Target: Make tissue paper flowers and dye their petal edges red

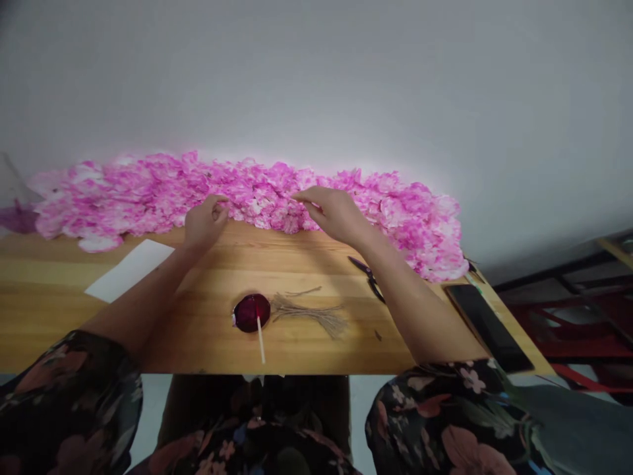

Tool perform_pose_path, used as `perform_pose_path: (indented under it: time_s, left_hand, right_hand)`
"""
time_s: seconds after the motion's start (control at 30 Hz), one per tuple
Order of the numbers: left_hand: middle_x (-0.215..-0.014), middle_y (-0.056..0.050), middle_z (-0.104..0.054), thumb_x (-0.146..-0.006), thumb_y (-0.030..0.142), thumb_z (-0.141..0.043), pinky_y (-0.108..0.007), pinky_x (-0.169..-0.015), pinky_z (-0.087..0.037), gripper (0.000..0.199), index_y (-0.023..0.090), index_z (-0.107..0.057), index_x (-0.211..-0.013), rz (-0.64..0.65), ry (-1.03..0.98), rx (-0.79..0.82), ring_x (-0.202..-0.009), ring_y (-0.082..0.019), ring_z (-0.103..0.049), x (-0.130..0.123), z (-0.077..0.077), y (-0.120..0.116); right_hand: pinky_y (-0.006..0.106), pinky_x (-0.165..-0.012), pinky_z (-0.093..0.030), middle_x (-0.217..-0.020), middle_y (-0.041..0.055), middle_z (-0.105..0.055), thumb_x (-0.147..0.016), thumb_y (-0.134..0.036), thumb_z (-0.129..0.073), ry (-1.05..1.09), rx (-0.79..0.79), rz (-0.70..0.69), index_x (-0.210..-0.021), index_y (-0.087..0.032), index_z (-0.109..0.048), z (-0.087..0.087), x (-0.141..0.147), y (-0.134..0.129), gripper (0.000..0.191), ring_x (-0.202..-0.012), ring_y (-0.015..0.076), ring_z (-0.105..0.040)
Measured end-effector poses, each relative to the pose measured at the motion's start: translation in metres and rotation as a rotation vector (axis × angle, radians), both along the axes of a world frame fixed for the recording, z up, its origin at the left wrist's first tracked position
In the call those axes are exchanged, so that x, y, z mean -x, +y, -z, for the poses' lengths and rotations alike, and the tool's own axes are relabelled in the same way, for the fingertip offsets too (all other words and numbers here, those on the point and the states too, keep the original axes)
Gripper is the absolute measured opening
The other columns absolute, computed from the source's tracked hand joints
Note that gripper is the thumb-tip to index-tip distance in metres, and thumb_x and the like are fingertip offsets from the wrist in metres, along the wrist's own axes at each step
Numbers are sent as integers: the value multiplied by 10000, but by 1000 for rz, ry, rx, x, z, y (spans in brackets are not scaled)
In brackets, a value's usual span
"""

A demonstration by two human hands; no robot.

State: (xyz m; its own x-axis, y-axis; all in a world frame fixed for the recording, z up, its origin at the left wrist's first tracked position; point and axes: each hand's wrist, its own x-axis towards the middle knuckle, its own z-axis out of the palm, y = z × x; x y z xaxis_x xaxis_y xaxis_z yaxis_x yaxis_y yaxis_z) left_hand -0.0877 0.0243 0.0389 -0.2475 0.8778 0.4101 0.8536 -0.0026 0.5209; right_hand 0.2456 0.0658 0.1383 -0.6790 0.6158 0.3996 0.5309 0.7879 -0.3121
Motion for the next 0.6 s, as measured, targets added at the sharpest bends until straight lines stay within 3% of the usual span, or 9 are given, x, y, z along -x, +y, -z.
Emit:
perform_pose_path:
  time_s: [0.07, 0.33, 0.6]
  left_hand:
    - [-959, -73, -803, -1007, 269, -597, -331, -811, -506, 326, 180, -775, -1266, -2, -22, 8, -861, -247, -726, -3, -3, -2]
    - [-1040, -107, -840, -1005, 302, -656, -362, -904, -531, 228, 185, -834, -1086, 61, 7, 42, -985, -288, -755, -20, -6, 4]
    - [-1147, -98, -864, -1016, 301, -653, -374, -967, -547, 281, 218, -873, -1169, 106, 15, 63, -1081, -305, -770, -34, 5, 22]
  right_hand:
    - [460, -953, -653, -1298, 121, -861, -1070, -238, -516, -7, 56, 19, -1344, -215, -836, 15, -13, -17, 422, -1099, 295, -824]
    - [503, -1116, -636, -1380, 62, -842, -1051, -211, -556, -71, 291, 9, -1309, -338, -850, 57, -35, -75, 411, -1277, 298, -806]
    - [467, -1117, -636, -1343, 96, -855, -1079, -214, -569, -89, 345, -39, -1308, -282, -854, 74, -28, -81, 372, -1273, 291, -814]
